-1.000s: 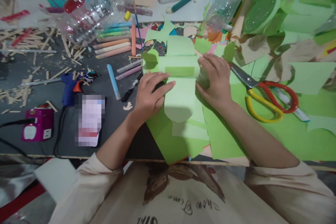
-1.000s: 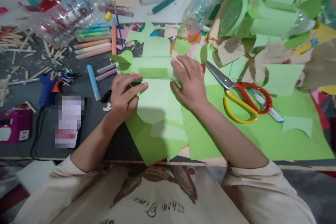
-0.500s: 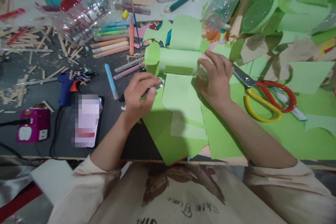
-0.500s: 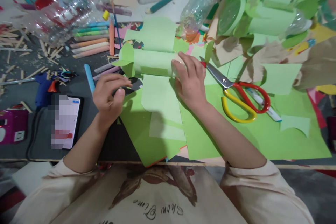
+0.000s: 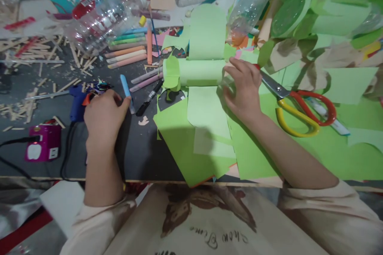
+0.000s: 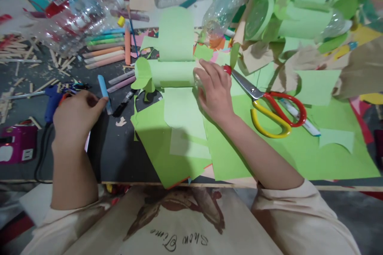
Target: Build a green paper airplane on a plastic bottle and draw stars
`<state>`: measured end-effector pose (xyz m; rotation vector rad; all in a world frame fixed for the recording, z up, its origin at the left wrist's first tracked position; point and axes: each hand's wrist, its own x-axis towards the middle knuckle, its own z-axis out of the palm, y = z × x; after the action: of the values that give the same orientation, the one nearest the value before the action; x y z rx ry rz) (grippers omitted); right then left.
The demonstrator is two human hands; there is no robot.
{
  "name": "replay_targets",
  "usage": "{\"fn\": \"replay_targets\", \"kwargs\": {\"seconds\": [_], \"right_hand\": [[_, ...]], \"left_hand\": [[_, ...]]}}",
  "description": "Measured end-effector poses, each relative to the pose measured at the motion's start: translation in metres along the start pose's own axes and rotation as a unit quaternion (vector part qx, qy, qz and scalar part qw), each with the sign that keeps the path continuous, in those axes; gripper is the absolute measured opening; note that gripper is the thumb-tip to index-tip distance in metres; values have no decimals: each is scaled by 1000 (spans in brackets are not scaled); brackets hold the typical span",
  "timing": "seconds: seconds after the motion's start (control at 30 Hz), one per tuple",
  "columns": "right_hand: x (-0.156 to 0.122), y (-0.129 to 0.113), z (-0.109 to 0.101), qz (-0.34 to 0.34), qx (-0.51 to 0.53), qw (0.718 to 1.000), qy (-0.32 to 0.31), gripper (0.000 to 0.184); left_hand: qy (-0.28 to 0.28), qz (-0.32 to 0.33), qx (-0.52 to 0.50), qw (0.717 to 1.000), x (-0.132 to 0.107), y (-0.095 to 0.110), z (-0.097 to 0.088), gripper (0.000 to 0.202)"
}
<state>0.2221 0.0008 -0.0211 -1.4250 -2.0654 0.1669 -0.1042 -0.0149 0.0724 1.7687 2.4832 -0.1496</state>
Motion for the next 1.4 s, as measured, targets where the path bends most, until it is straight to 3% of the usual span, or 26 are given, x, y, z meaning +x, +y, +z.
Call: {"fn": "replay_targets", "kwargs": {"seconds": [0.2, 0.3, 0.4, 0.5, 0.57, 0.63, 0.7, 0.77, 0.87, 0.93, 1.2, 1.4], "right_hand": [[-1, 3, 0, -10, 23, 1000, 3, 54], [-1, 2, 0, -11, 33, 999, 12, 54], [1, -2, -4, -33, 20, 996, 77, 48], [2, -10, -12, -82, 27, 984, 158, 39], [1, -18, -19, -109, 75, 977, 164, 30], [-4, -29, -26, -116, 171, 972, 113, 20], [-10, -42, -31, -56, 324, 944, -30, 21], [-17, -54, -33, 34, 450, 881, -142, 40], [-24, -63, -30, 161, 549, 804, -164, 39], [-25, -65, -27, 211, 575, 773, -167, 34], [-25, -61, -23, 250, 606, 729, -195, 24], [-24, -59, -24, 250, 612, 724, -197, 21]], "left_hand": [[-55, 13, 51, 997, 1, 9, 3, 29], [-25, -5, 13, 1000, -4, 12, -7, 21], [41, 17, -141, 989, -17, 11, -16, 16], [122, 151, -345, 918, -36, 16, -14, 17], [146, 284, -383, 867, -46, 26, -8, 15], [141, 442, -356, 811, -52, 41, 1, 10], [80, 532, -321, 779, -52, 57, 10, 9], [24, 568, -260, 781, -49, 70, 20, 14], [-23, 592, -194, 782, -44, 82, 35, 22], [-42, 582, -177, 792, -45, 86, 41, 23], [-72, 539, -205, 814, -52, 85, 51, 37], [-67, 524, -215, 821, -49, 81, 54, 35]]}}
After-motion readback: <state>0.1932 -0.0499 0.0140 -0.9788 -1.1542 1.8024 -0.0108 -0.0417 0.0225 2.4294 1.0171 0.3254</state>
